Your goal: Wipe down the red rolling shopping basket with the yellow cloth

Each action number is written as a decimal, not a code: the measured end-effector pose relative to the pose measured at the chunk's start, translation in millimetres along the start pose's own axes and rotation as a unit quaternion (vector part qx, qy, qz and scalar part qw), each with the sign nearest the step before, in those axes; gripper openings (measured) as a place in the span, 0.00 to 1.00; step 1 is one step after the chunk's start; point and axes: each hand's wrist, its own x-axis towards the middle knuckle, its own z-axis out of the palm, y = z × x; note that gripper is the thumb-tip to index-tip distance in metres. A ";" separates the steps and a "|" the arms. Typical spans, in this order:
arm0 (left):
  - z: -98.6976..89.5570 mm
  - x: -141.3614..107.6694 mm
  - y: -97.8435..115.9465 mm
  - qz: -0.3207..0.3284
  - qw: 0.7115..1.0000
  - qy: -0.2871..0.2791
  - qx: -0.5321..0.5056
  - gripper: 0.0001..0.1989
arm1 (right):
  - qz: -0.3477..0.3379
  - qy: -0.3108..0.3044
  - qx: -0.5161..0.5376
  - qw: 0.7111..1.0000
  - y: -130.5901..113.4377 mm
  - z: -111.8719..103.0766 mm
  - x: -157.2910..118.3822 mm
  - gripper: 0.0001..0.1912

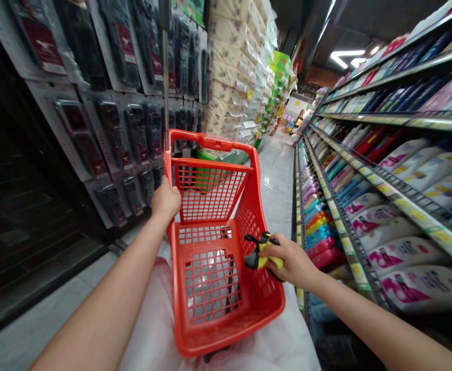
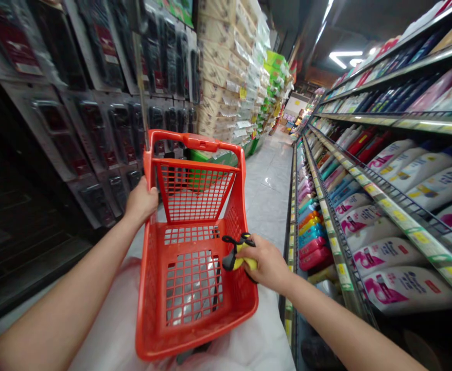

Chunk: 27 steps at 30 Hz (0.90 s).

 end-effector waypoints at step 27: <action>0.3 1.0 -4.4 -0.056 0.998 0.011 -0.033 0.25 | 0.085 0.125 -0.087 0.985 40.7 -15.1 168.8 0.17</action>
